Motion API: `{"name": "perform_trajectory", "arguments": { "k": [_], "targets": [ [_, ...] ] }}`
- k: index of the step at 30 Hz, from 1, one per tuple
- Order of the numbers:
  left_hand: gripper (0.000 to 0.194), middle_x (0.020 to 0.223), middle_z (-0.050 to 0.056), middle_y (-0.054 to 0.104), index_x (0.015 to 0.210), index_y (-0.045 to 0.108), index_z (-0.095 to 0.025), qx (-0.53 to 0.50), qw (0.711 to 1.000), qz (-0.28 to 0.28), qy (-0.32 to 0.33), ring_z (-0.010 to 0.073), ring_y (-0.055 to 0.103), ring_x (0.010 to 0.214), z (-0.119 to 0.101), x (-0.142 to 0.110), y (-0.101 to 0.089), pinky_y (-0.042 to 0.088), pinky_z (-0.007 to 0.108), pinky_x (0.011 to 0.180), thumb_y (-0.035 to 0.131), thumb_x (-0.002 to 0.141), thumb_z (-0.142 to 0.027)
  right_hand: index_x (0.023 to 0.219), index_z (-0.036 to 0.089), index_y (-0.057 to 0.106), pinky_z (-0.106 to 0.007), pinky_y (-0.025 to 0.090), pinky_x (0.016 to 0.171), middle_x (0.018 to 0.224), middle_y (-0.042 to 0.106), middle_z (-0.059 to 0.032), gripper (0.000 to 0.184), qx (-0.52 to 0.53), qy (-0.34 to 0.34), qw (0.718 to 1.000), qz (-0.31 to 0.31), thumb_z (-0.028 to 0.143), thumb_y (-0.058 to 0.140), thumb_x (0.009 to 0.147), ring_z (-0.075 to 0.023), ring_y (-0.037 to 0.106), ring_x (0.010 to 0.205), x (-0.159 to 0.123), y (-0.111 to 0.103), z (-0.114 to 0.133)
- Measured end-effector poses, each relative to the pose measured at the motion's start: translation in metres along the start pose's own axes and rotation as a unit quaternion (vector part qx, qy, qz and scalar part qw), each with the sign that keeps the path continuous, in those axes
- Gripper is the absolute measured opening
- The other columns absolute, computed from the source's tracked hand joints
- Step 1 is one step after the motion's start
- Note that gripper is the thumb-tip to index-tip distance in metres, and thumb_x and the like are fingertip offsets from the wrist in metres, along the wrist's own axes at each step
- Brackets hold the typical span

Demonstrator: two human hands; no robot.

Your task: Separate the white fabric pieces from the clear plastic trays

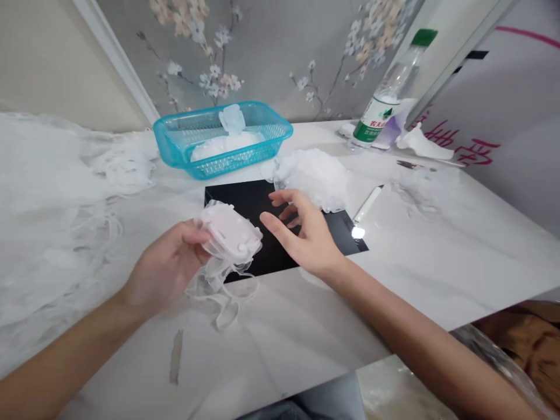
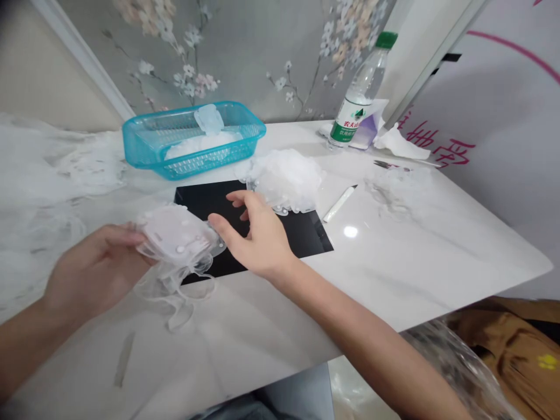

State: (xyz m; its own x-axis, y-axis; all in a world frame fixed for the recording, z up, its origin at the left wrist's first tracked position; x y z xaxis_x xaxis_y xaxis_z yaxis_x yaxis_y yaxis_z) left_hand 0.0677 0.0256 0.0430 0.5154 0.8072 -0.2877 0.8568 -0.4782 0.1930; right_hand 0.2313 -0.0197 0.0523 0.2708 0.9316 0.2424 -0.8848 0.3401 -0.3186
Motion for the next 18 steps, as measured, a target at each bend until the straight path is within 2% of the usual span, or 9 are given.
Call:
{"name": "perform_trajectory", "arguments": {
  "k": [2,4,6,8,10,12,15,18],
  "targets": [
    [0.018,0.075,0.003,0.066,0.072,0.063,-0.016,-0.045,0.999,0.009,-0.004,0.0203,0.061,0.076,-0.001,0.0,0.002,0.049,0.03,0.069,0.053,0.071,-0.03,0.101,0.018,0.054,-0.023,0.045,0.058,0.09,0.059,-0.003,0.033,0.123,0.083,0.984,0.098,0.04,0.062,0.078,-0.0114,0.055,0.072,-0.001,0.017,-0.009],
    [0.023,0.076,0.003,0.067,0.077,0.063,-0.016,-0.035,0.999,0.034,-0.004,0.019,0.062,0.073,0.001,0.002,0.006,0.05,0.028,0.065,0.057,0.074,-0.038,0.093,0.017,0.054,-0.023,0.047,0.057,0.081,0.059,-0.0007,0.029,0.236,0.133,0.948,0.166,0.038,0.066,0.075,-0.0092,0.055,0.063,-0.007,0.033,-0.009],
    [0.022,0.077,0.0,0.067,0.084,0.062,-0.019,0.024,0.998,0.05,0.01,0.0154,0.062,0.07,0.003,0.003,0.006,0.049,0.023,0.06,0.067,0.07,-0.036,0.085,0.016,0.054,-0.022,0.047,0.057,0.077,0.057,0.0014,0.031,0.291,0.143,0.932,0.163,0.035,0.073,0.069,-0.0071,0.054,0.059,-0.011,0.039,-0.006],
    [0.027,0.077,-0.003,0.067,0.089,0.061,-0.021,0.088,0.993,0.072,0.025,0.0124,0.062,0.07,0.005,0.003,0.008,0.048,0.018,0.058,0.074,0.065,-0.025,0.081,0.016,0.053,-0.02,0.048,0.058,0.075,0.055,0.0026,0.035,0.312,0.142,0.93,0.134,0.035,0.077,0.064,-0.0064,0.054,0.06,-0.012,0.039,-0.005],
    [0.029,0.077,-0.004,0.067,0.09,0.061,-0.02,0.128,0.988,0.081,0.034,0.0109,0.063,0.069,0.005,0.002,0.009,0.047,0.015,0.057,0.076,0.065,-0.02,0.079,0.016,0.052,-0.021,0.05,0.06,0.074,0.056,0.0027,0.035,0.33,0.148,0.924,0.127,0.037,0.077,0.064,-0.0069,0.056,0.06,-0.014,0.04,-0.005],
    [0.025,0.079,-0.003,0.068,0.089,0.059,-0.018,0.141,0.988,0.064,0.027,0.0106,0.063,0.07,0.003,0.0,0.008,0.047,0.016,0.06,0.073,0.068,-0.02,0.077,0.016,0.052,-0.022,0.052,0.06,0.072,0.058,0.0023,0.033,0.341,0.148,0.918,0.136,0.038,0.075,0.067,-0.0082,0.059,0.062,-0.014,0.042,-0.004],
    [0.018,0.074,-0.001,0.066,0.084,0.058,-0.014,0.15,0.987,0.047,0.014,0.011,0.061,0.07,-0.002,-0.001,0.009,0.048,0.019,0.065,0.069,0.072,-0.022,0.077,0.016,0.054,-0.02,0.052,0.057,0.069,0.058,0.002,0.024,0.295,0.117,0.938,0.139,0.035,0.068,0.074,-0.0075,0.057,0.059,-0.011,0.038,-0.003],
    [0.013,0.065,-0.002,0.06,0.075,0.059,-0.013,0.179,0.982,0.045,0.027,0.0091,0.054,0.059,-0.008,-0.001,0.01,0.045,0.018,0.058,0.065,0.073,-0.024,0.084,0.016,0.057,-0.018,0.047,0.05,0.081,0.059,-0.0008,0.019,0.175,0.02,0.98,0.097,0.031,0.065,0.077,-0.0052,0.052,0.055,-0.008,0.025,0.005]
  ]
}}
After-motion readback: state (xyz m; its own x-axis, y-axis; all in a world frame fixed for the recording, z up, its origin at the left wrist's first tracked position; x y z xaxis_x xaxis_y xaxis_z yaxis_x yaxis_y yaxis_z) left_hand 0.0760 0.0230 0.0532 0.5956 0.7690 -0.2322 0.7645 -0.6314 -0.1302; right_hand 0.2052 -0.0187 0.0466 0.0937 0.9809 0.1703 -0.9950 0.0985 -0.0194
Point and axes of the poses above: each hand's wrist, its own x-axis towards the middle knuckle, its own y-axis out of the palm, z = x × y, the point moved 8 cm from there along x, towards the middle knuckle
